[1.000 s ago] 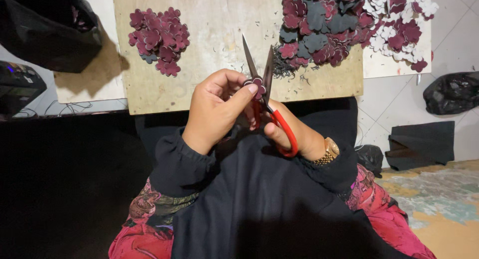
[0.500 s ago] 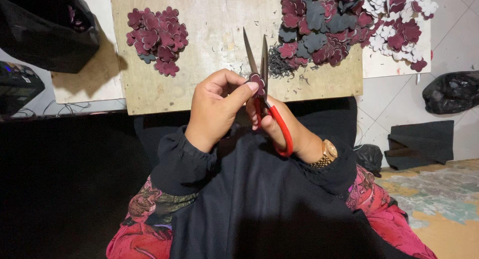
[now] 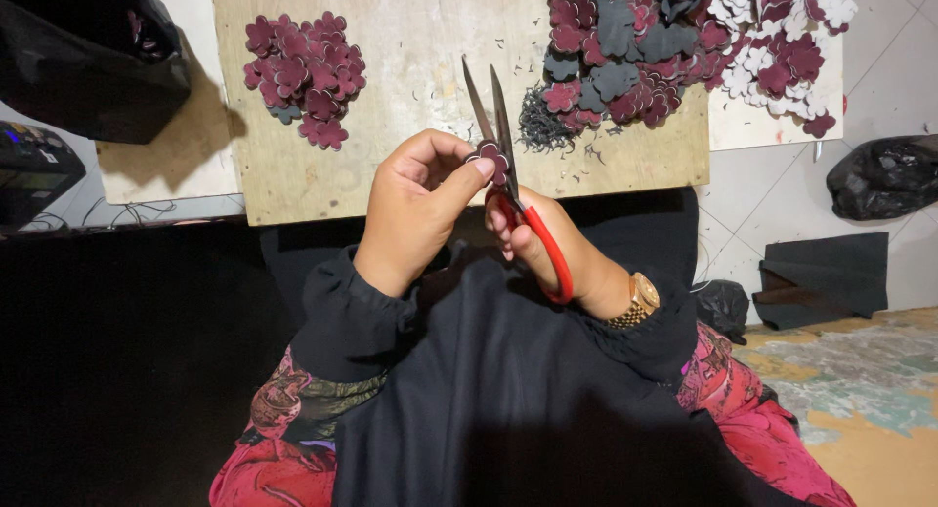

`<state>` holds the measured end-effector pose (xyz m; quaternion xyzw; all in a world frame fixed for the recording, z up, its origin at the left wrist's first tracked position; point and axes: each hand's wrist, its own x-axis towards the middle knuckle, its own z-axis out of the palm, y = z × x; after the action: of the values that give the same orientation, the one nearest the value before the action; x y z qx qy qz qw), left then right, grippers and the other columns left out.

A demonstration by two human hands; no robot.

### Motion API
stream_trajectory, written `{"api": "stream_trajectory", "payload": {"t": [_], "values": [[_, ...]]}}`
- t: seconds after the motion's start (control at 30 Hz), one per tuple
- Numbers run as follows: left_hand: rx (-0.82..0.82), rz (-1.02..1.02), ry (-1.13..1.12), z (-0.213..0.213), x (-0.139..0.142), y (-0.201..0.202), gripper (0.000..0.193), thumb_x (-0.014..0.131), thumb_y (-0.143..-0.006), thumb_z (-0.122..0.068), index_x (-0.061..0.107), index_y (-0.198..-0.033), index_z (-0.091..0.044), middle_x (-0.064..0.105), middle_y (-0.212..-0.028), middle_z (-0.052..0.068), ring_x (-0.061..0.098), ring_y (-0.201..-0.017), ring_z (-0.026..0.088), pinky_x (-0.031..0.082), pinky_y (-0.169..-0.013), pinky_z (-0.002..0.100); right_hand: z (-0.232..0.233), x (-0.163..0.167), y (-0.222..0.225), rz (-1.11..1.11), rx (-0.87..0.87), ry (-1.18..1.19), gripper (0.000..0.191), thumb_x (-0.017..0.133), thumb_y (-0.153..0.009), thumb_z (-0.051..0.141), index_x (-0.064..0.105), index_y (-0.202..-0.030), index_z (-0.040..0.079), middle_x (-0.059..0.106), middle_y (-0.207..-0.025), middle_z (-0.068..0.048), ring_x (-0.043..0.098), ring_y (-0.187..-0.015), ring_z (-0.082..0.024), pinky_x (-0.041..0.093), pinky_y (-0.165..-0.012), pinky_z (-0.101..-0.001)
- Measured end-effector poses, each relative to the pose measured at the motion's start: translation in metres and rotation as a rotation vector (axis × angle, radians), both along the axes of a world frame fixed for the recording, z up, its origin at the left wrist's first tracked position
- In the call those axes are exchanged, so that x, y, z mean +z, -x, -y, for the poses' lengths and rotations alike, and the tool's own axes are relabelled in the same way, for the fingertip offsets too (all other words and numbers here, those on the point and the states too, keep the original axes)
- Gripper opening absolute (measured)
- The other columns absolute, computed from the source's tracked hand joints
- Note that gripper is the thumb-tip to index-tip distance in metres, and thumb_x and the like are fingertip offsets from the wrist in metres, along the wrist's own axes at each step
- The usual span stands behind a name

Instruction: The person sits at a workbench and uses red-handled scissors to trim the edges of small fabric flower-shaped pieces one at a time, letting the trimmed scraps fall onto the table. Around the middle of the clip the person places trimmed pieces into a black plastic bag, then resumes trimming more pieces.

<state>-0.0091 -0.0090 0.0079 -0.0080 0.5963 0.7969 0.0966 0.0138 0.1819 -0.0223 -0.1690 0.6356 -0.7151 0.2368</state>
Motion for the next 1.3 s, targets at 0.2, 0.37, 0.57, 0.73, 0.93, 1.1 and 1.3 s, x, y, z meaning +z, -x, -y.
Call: {"api": "stream_trajectory", "payload": {"t": [0.2, 0.37, 0.57, 0.73, 0.93, 1.1, 1.3], "values": [[0.009, -0.004, 0.005, 0.003, -0.001, 0.001, 0.008, 0.072, -0.097, -0.004, 0.065, -0.101, -0.001, 0.072, -0.097, 0.003, 0.066, -0.089, 0.007, 0.055, -0.083, 0.024, -0.001, 0.002, 0.000, 0.008, 0.005, 0.007, 0.075, 0.052, -0.091, 0.081, 0.050, -0.101, 0.007, 0.048, -0.085, 0.003, 0.047, -0.070, -0.005, 0.044, -0.062, -0.0214], [0.024, 0.031, -0.058, 0.005, 0.000, 0.002, 0.010, 0.071, -0.097, -0.003, 0.064, -0.103, -0.001, 0.074, -0.097, 0.006, 0.071, -0.090, 0.011, 0.059, -0.085, 0.026, 0.000, -0.006, -0.002, 0.144, -0.051, 0.019, 0.069, 0.059, -0.093, 0.074, 0.052, -0.097, 0.006, 0.048, -0.074, 0.002, 0.045, -0.063, -0.007, 0.041, -0.058, -0.0231], [0.019, 0.015, -0.053, 0.003, -0.002, 0.003, 0.013, 0.069, -0.100, -0.004, 0.068, -0.111, 0.003, 0.074, -0.102, 0.008, 0.071, -0.092, 0.011, 0.060, -0.088, 0.027, -0.002, -0.012, -0.002, 0.075, 0.026, 0.092, 0.073, 0.055, -0.093, 0.078, 0.052, -0.107, 0.007, 0.049, -0.087, 0.003, 0.046, -0.075, -0.007, 0.045, -0.068, -0.0220], [0.027, 0.018, -0.034, 0.004, -0.002, 0.003, 0.013, 0.069, -0.100, -0.005, 0.069, -0.110, 0.004, 0.075, -0.100, 0.008, 0.071, -0.091, 0.011, 0.059, -0.086, 0.027, -0.002, -0.011, -0.001, 0.060, 0.044, 0.077, 0.076, 0.053, -0.090, 0.081, 0.053, -0.106, 0.008, 0.050, -0.088, 0.003, 0.047, -0.076, -0.007, 0.046, -0.069, -0.0223], [0.034, 0.037, -0.019, 0.003, -0.001, 0.003, 0.015, 0.070, -0.099, -0.006, 0.070, -0.110, 0.004, 0.075, -0.100, 0.007, 0.070, -0.091, 0.010, 0.059, -0.086, 0.026, -0.002, -0.008, -0.002, 0.047, 0.029, 0.022, 0.075, 0.051, -0.091, 0.082, 0.053, -0.105, 0.008, 0.049, -0.084, 0.003, 0.047, -0.074, -0.006, 0.045, -0.067, -0.0221], [0.040, 0.052, -0.028, 0.003, -0.001, 0.001, 0.015, 0.069, -0.099, -0.006, 0.070, -0.110, 0.004, 0.075, -0.101, 0.007, 0.070, -0.091, 0.010, 0.058, -0.086, 0.025, -0.003, -0.007, -0.004, 0.023, 0.012, -0.008, 0.071, 0.049, -0.095, 0.078, 0.053, -0.103, 0.007, 0.049, -0.083, 0.003, 0.047, -0.072, -0.006, 0.046, -0.066, -0.0220], [0.034, 0.026, -0.027, 0.001, -0.001, 0.004, 0.013, 0.069, -0.100, -0.005, 0.069, -0.110, 0.003, 0.075, -0.100, 0.008, 0.071, -0.091, 0.011, 0.058, -0.086, 0.026, 0.000, -0.011, -0.005, 0.098, -0.020, 0.017, 0.063, 0.052, -0.097, 0.071, 0.053, -0.102, 0.007, 0.048, -0.080, 0.002, 0.046, -0.068, -0.007, 0.045, -0.062, -0.0227]]}}
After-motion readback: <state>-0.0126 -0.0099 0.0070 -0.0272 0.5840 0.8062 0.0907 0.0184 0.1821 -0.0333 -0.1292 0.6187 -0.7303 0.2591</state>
